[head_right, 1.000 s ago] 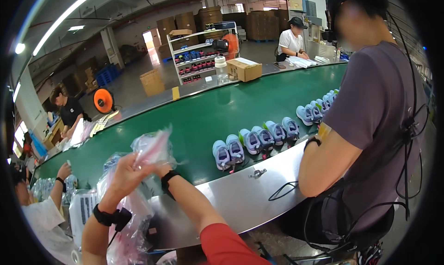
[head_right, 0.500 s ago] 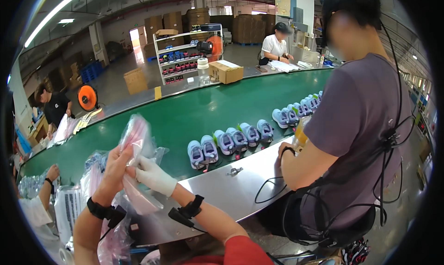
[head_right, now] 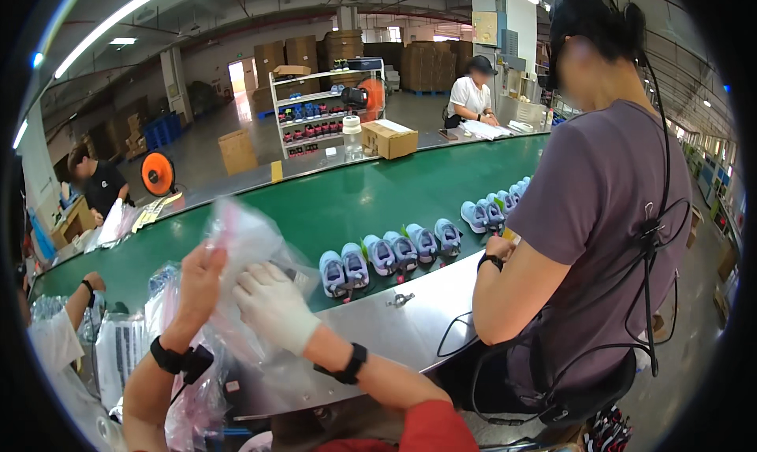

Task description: The person places individual shoes from a conveyor belt into clear plastic bags. They handle the shoes one by one, opening the bags and inserting the footwear before moving to the next item. The process is repetitive and focused on individual packaging.

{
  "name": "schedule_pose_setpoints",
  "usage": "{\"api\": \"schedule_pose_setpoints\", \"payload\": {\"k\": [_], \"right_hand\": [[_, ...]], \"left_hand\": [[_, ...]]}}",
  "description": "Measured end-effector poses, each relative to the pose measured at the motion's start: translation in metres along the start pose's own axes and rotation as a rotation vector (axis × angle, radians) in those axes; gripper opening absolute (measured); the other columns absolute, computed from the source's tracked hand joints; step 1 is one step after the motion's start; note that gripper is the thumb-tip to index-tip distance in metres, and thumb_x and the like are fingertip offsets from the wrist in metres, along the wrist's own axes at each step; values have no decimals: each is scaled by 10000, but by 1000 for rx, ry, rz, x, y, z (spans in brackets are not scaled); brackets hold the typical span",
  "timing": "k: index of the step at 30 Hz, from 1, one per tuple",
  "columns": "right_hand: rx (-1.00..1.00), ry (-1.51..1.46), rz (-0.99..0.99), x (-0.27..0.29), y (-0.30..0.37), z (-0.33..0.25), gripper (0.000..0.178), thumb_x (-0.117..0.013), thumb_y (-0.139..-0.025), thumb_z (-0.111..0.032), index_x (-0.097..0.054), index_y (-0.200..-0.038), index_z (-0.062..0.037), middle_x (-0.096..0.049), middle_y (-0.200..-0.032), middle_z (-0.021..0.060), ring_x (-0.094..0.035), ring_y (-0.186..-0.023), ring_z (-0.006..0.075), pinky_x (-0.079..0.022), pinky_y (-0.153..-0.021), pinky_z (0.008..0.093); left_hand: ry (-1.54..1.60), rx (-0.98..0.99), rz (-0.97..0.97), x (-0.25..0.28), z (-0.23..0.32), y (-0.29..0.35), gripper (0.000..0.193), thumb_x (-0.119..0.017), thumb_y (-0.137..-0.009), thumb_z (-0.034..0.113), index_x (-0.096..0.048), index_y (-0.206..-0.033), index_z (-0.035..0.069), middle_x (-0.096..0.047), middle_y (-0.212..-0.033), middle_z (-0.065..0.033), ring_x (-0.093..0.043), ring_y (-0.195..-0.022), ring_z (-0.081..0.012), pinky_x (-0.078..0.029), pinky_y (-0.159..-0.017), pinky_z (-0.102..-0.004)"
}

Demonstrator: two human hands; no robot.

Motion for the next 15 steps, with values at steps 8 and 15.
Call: {"api": "schedule_pose_setpoints", "payload": {"k": [8, 15], "right_hand": [[-139, -256, -584, -144, 28, 13, 212, -587, -764, -219, -632, -917, -78, -643, -948, 111, -615, -904, 288, -475, -803, 397], [-141, -322, -690, -159, 3, -26, 191, -543, -793, -224, -643, -871, -81, -666, -886, 104, -636, -808, 322, -499, -761, 398]], "left_hand": [[-451, -253, -781, -64, 51, 108, 108, -532, -858, 186, -524, -875, 80, -521, -566, -204, -540, -517, -417, -412, -457, -504], [-460, 59, 54, 51, -29, 11, 215, -548, -895, 143, -526, -762, -25, -457, -593, -176, -381, -519, -146, -337, -482, -332]]}}
Point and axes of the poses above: each hand's wrist, its own y-axis away from the middle knuckle, its own x-axis out of the back of the hand, z = x × y, the point moved 9 cm from there along -y, towards the middle knuckle
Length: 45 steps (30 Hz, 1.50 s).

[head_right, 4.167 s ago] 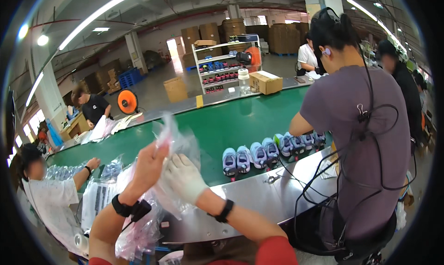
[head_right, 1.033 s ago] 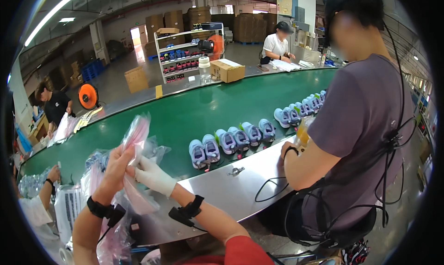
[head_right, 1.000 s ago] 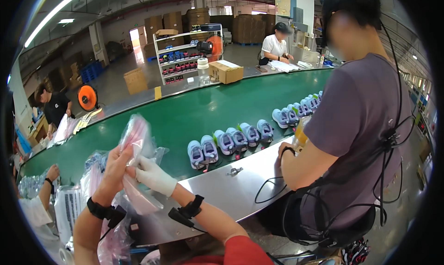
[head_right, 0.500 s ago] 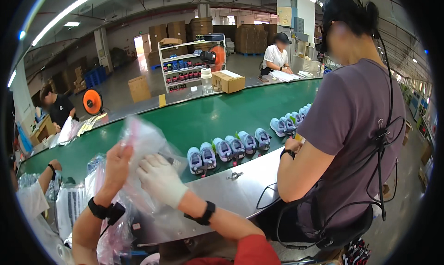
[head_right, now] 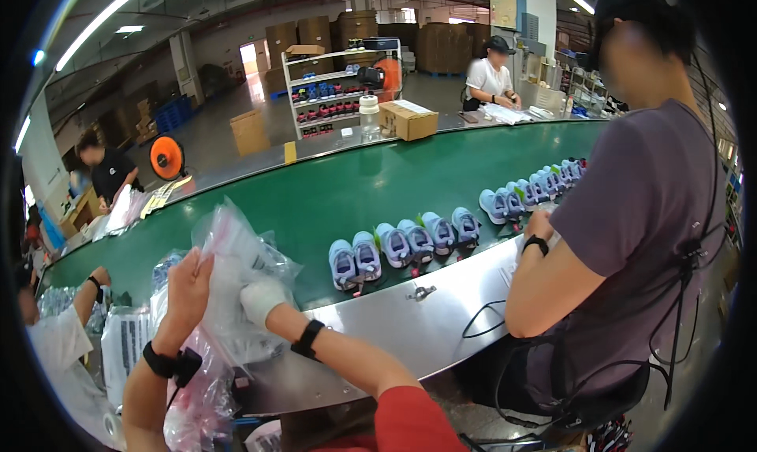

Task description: The person places individual shoes from a conveyor belt into clear plastic bags. They handle the shoes one by one, opening the bags and inserting the footwear before moving to the next item. The process is repetitive and focused on individual packaging.

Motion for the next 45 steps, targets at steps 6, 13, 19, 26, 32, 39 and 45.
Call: {"api": "schedule_pose_setpoints", "payload": {"k": [6, 13, 19, 26, 32, 39, 45], "right_hand": [[44, -681, 661, 154, 92, 14, 184, -608, -835, -163, -626, -946, -17, -656, -838, 134, -648, -753, 270, -508, -669, 320], [-598, 191, -68, 57, 91, 175, 553, -608, -717, -621, -692, -998, -152, -657, -986, 115, -601, -964, 281, -361, -890, 465], [-680, 364, -54, -6, 77, 189, 401, -601, -722, -523, -713, -897, -180, -637, -967, 127, -601, -948, 280, -393, -794, 431], [-451, -936, 643, 97, 139, 208, 533, -497, -857, -546, -659, -901, -40, -651, -877, 93, -627, -795, 199, -467, -671, 313], [-2, -1649, 803, 181, 172, 112, 556, -489, -863, -508, -588, -1148, -40, -644, -1043, 114, -640, -891, 221, -531, -755, 331], [-204, -41, 151, 133, 114, 27, 308, -690, -741, -330, -675, -889, -61, -641, -953, 104, -604, -912, 240, -450, -803, 366], [-50, -370, 12, 38, 77, -8, 552, -583, -803, -481, -528, -1209, -112, -553, -1176, 126, -503, -1146, 244, -399, -955, 398]], "left_hand": [[136, 81, 61, 12, -27, -36, 254, -552, -904, 166, -491, -747, -24, -351, -586, -47, -341, -583, -89, -319, -513, -298], [200, 3, -14, -14, -10, -32, 233, -571, -893, 150, -498, -768, -33, -372, -589, -72, -333, -591, -98, -320, -513, -298], [85, 35, -78, -24, 1, -27, 230, -580, -878, 164, -519, -799, -43, -436, -594, -169, -378, -534, -191, -360, -514, -338], [27, -13, -85, -34, 17, -21, 249, -545, -888, 224, -540, -832, -18, -553, -711, -245, -542, -695, -440, -407, -568, -446], [139, 54, -89, -34, 19, -22, 233, -540, -891, 209, -540, -824, -14, -556, -712, -239, -563, -670, -409, -409, -568, -430], [255, -173, -173, -61, 53, 12, 182, -522, -890, 185, -545, -856, 8, -562, -679, -229, -584, -626, -388, -445, -567, -446], [241, -236, -158, -78, 98, -6, 176, -528, -894, 198, -536, -833, 33, -550, -671, -222, -517, -578, -415, -435, -530, -438]]}}
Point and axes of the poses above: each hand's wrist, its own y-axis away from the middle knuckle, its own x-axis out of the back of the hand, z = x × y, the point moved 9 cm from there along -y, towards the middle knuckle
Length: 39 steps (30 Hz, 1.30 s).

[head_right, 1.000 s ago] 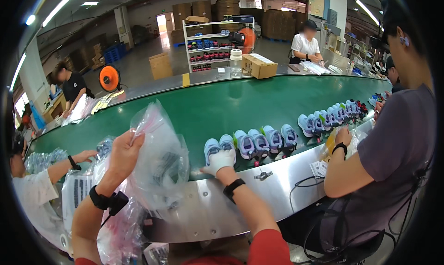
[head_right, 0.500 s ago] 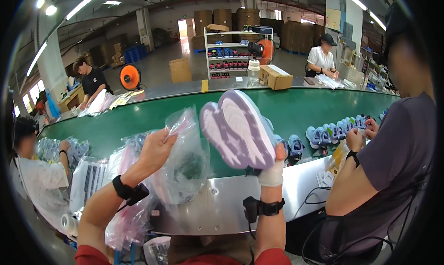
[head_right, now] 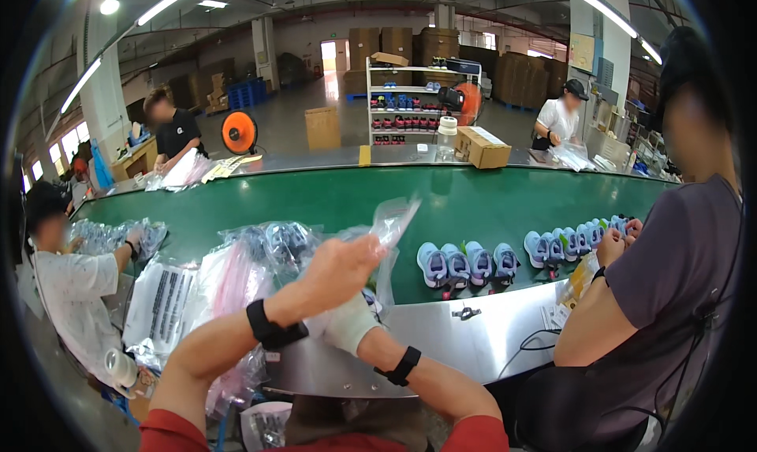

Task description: The person places individual shoes from a conveyor belt into clear plastic bags. They handle the shoes one by one, opening the bags and inserting the footwear before moving to the next item. The process is repetitive and focused on individual packaging.

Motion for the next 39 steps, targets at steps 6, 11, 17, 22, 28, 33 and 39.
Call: {"api": "schedule_pose_setpoints", "payload": {"k": [6, 11, 17, 22, 28, 33, 39], "right_hand": [[112, -66, 12, 25, -8, 5, 578, -516, -852, -483, -462, -1296, -116, -517, -1246, 123, -477, -1190, 241, -396, -974, 392], [59, -640, 188, 6, -62, 56, 564, -484, -874, -468, -444, -1311, -112, -510, -1258, 121, -481, -1183, 247, -406, -964, 389], [104, -610, 243, -38, -149, 81, 540, -460, -891, -443, -446, -1308, -100, -524, -1253, 124, -507, -1153, 265, -430, -936, 389], [94, 246, 415, -79, -133, 96, 445, -474, -831, -349, -604, -1141, -58, -619, -1147, 165, -601, -1040, 323, -471, -890, 398], [-282, -1099, 87, 8, -30, 73, 375, -539, -903, -371, -613, -1024, -24, -637, -841, 83, -610, -797, 175, -484, -723, 301], [23, -1068, 69, 51, -5, -1, 272, -534, -923, -266, -586, -962, -1, -569, -786, 21, -572, -693, 104, -485, -661, 261], [-184, -276, 595, 127, 40, 81, 74, -604, -797, -82, -544, -821, -48, -553, -736, 49, -573, -661, 174, -490, -613, 297]], "left_hand": [[-332, -260, -677, -56, 49, 65, 195, -553, -780, 152, -544, -965, 90, -600, -639, -169, -594, -591, -395, -443, -499, -483], [-246, 59, -376, 0, -1, 55, 201, -530, -884, 295, -540, -909, 95, -592, -614, -190, -595, -591, -407, -449, -517, -495], [-72, 191, -180, 34, -29, 20, 271, -658, -818, 248, -596, -939, 14, -597, -662, -188, -589, -587, -248, -461, -553, -364], [398, 486, 40, 61, -97, 14, 200, -609, -876, 209, -626, -899, 11, -606, -753, 10, -475, -676, -48, -414, -599, -235], [790, 581, 89, 54, -108, 28, 218, -541, -938, 224, -612, -1013, 33, -610, -864, 11, -549, -732, -52, -465, -628, -224], [768, 532, -30, 21, -88, 35, 247, -540, -940, 235, -592, -1060, 24, -591, -806, -2, -569, -704, -72, -485, -616, -230], [641, 435, 217, 84, -94, 32, 203, -549, -945, 242, -600, -872, 60, -531, -721, 53, -458, -595, -36, -388, -532, -210]]}}
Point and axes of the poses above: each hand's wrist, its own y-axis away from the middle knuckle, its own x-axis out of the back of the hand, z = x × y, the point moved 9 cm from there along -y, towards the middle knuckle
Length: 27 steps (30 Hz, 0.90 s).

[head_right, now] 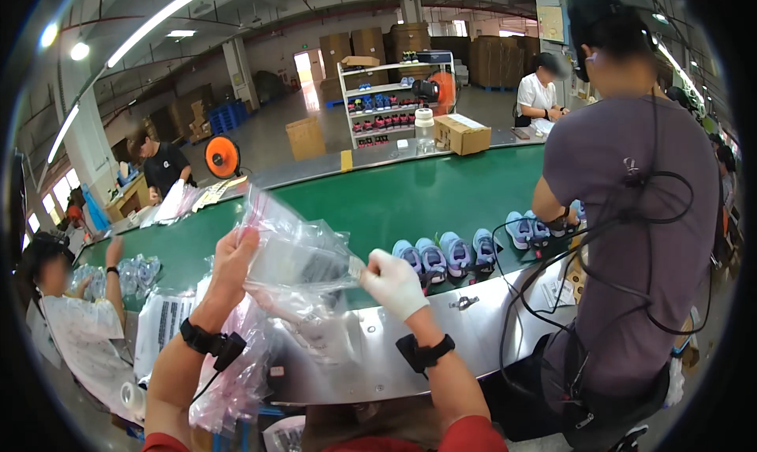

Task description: The person places individual shoes from a conveyor belt into clear plastic bags. They handle the shoes one by one, opening the bags and inserting the footwear before moving to the next item. The process is repetitive and focused on individual packaging.

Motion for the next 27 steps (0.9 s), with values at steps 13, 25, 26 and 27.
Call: {"api": "schedule_pose_setpoints", "payload": {"k": [13, 25, 26, 27], "right_hand": [[597, 518, -225, -134, 13, -22, 225, -580, -755, -214, -634, -907, -56, -638, -877, 110, -620, -869, 287, -468, -820, 424], [446, 231, -627, -137, 20, -88, 232, -522, -820, -191, -644, -925, -24, -667, -833, 156, -647, -779, 314, -503, -749, 401], [493, -11, -515, -104, 20, -104, 238, -533, -819, -171, -648, -959, -16, -665, -836, 151, -652, -759, 294, -513, -742, 378], [349, -161, -485, -76, 14, -94, 219, -557, -826, -134, -637, -989, -12, -662, -845, 127, -654, -761, 226, -512, -705, 322]], "left_hand": [[-874, -655, -434, -102, 50, 79, 94, -574, -871, 127, -580, -862, 33, -518, -541, -150, -547, -466, -291, -420, -461, -366], [-896, -404, 107, -8, 33, 1, 223, -578, -894, 152, -494, -761, -6, -478, -616, -233, -473, -578, -435, -366, -467, -381], [-896, -415, 117, -5, 33, -3, 233, -584, -890, 156, -490, -765, -16, -479, -620, -237, -468, -579, -437, -367, -477, -384], [-902, -404, 107, -5, 32, -5, 230, -586, -888, 156, -492, -768, -16, -480, -620, -237, -470, -578, -436, -368, -478, -384]]}}
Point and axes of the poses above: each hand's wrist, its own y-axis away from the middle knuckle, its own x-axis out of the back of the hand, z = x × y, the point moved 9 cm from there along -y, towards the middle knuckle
